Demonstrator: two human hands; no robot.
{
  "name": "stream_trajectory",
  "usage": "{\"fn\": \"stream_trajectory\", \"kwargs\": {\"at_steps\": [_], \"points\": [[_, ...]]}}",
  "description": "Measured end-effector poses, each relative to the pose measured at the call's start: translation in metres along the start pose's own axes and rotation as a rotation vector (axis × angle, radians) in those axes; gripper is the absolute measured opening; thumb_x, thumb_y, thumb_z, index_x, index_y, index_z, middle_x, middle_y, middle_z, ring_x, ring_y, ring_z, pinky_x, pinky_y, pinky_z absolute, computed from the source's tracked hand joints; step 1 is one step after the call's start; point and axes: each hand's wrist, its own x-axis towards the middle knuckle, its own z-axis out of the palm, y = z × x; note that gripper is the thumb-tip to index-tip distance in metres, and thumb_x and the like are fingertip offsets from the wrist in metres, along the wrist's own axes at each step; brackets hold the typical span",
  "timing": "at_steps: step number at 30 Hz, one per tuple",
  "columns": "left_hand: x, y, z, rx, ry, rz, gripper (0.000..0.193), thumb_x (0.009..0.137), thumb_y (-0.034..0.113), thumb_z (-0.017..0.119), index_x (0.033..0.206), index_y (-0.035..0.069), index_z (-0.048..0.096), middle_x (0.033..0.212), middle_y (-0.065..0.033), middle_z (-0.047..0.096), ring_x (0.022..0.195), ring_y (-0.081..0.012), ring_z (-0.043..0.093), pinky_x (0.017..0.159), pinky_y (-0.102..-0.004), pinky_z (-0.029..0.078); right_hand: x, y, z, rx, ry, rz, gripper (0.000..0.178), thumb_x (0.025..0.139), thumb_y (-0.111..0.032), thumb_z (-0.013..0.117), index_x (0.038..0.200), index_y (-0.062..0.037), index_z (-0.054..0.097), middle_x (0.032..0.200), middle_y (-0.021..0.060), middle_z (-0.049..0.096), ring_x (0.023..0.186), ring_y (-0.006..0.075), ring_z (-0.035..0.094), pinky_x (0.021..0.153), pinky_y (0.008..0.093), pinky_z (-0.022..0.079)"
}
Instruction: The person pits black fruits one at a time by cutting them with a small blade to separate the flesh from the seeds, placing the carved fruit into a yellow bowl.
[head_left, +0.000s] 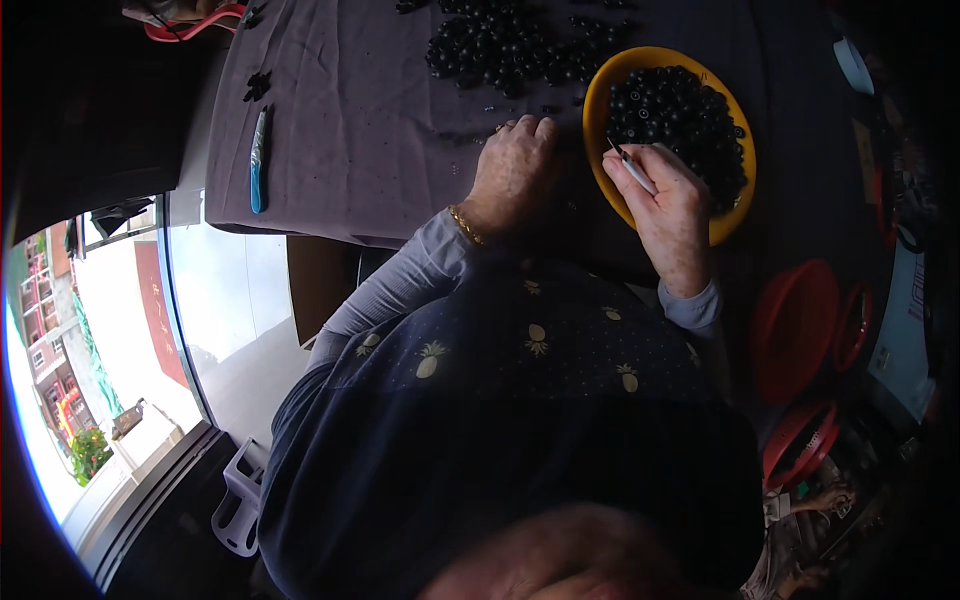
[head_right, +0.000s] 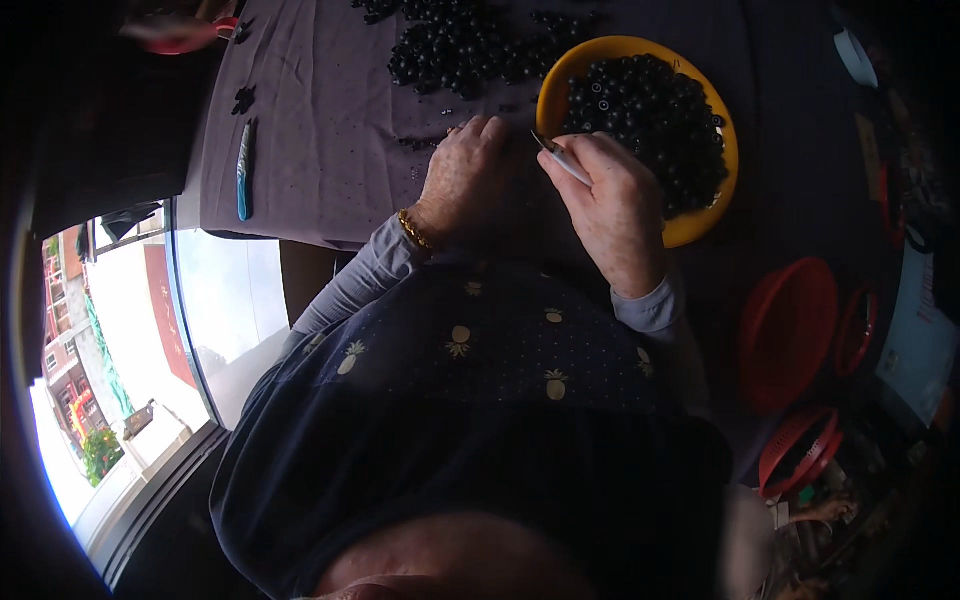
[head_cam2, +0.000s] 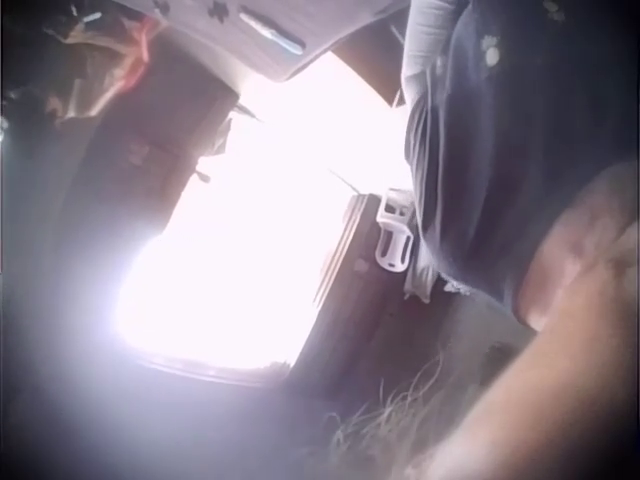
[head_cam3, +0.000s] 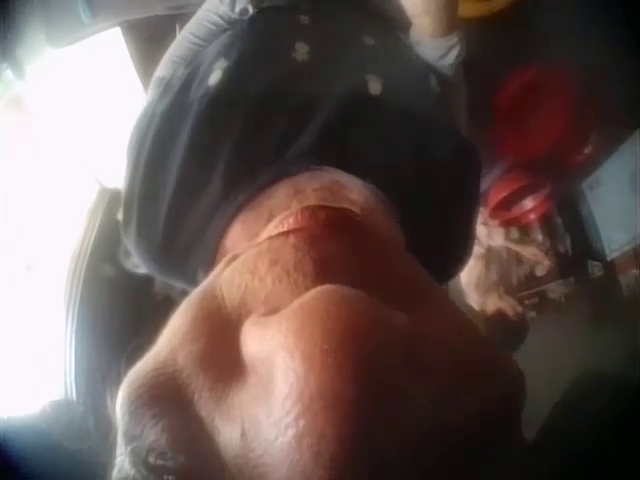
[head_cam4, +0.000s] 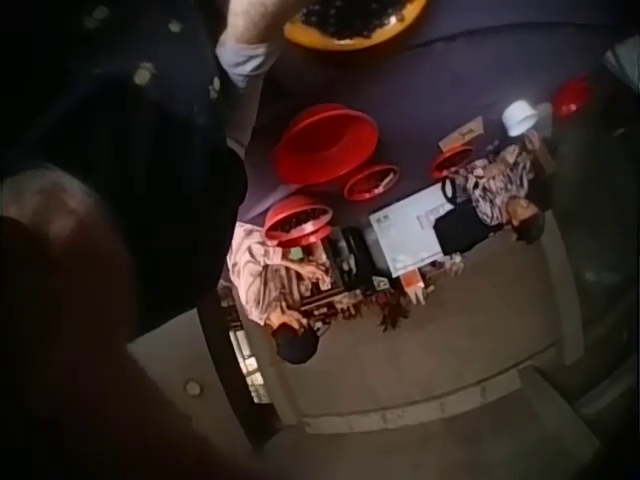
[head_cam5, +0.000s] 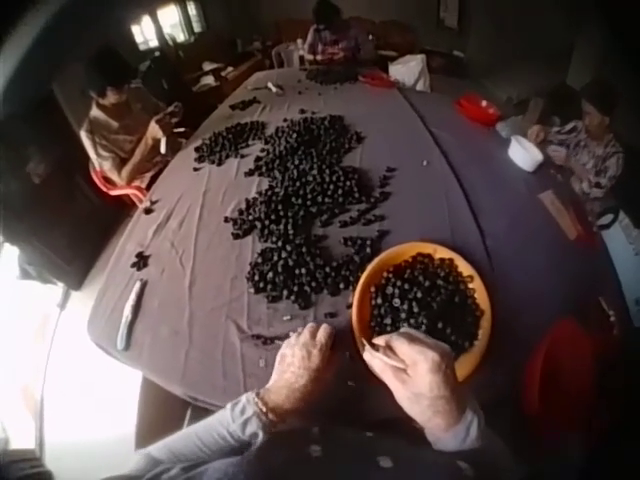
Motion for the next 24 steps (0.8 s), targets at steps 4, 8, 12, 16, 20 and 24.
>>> {"fn": "stream_trajectory", "kwargs": {"at_steps": [4, 8, 12, 16, 20, 24], "points": [[0.002, 0.005, 0.005, 0.122, -0.015, -0.037, 0.023, 0.076, 0.008, 0.059, 0.096, 0.0, 0.052, 0.093, -0.0183, 0.056, 0.089, -0.0345, 0.057, 0.08, -0.0411, 0.048, -0.005, 0.006, -0.003, 0.05, 0.002, -0.024, 0.012, 0.085, -0.007, 0.066, 0.092, 0.0024, 0.065, 0.081, 0.0068, 0.064, 0.07, 0.0114, 0.061, 0.062, 0.0233, 0.048], [0.004, 0.0, 0.006, 0.125, -0.051, -0.019, 0.023, 0.076, 0.006, 0.057, 0.098, -0.001, 0.052, 0.094, -0.0199, 0.055, 0.093, -0.035, 0.057, 0.082, -0.042, 0.048, -0.013, 0.01, -0.001, 0.053, 0.042, 0.001, 0.012, 0.085, -0.008, 0.065, 0.093, 0.0016, 0.066, 0.081, 0.0064, 0.063, 0.07, 0.011, 0.061, 0.062, 0.0225, 0.049], [0.003, -0.004, 0.003, 0.09, -0.079, -0.02, 0.023, 0.076, 0.004, 0.056, 0.099, -0.002, 0.053, 0.098, -0.0202, 0.055, 0.095, -0.0355, 0.056, 0.083, -0.043, 0.048, -0.019, 0.002, -0.002, 0.051, 0.049, 0.032, 0.012, 0.086, -0.008, 0.065, 0.094, 0.0013, 0.066, 0.083, 0.005, 0.064, 0.073, 0.01, 0.061, 0.063, 0.0211, 0.049], [0.0, -0.012, -0.009, -0.167, -0.039, -0.083, 0.02, 0.081, 0.009, 0.059, 0.097, -0.001, 0.054, 0.091, -0.0171, 0.059, 0.083, -0.0327, 0.058, 0.078, -0.0378, 0.049, -0.026, 0.002, 0.005, 0.103, 0.092, 0.024, 0.011, 0.085, -0.006, 0.066, 0.094, 0.001, 0.066, 0.083, 0.0042, 0.063, 0.074, 0.0097, 0.06, 0.063, 0.0207, 0.047], [-0.007, 0.011, -0.048, -1.718, -0.136, -0.571, 0.02, 0.092, 0.023, 0.057, 0.089, 0.003, 0.057, 0.078, -0.0016, 0.057, 0.071, -0.0122, 0.054, 0.07, -0.0279, 0.047, -0.025, -0.011, 0.014, 0.172, 0.119, 0.047, 0.015, 0.084, -0.004, 0.066, 0.099, -0.0012, 0.066, 0.085, 0.0027, 0.061, 0.074, 0.0077, 0.058, 0.065, 0.0195, 0.047], [-0.016, 0.021, -0.064, -2.044, -0.314, -0.499, 0.023, 0.094, 0.026, 0.054, 0.102, 0.005, 0.059, 0.088, -0.0016, 0.061, 0.075, -0.0096, 0.049, 0.075, -0.0281, 0.043, -0.008, -0.031, 0.022, 0.21, 0.173, -0.123, 0.027, 0.08, 0.001, 0.067, 0.107, -0.003, 0.065, 0.091, 0.0018, 0.057, 0.076, 0.0053, 0.055, 0.067, 0.0182, 0.048]]}}
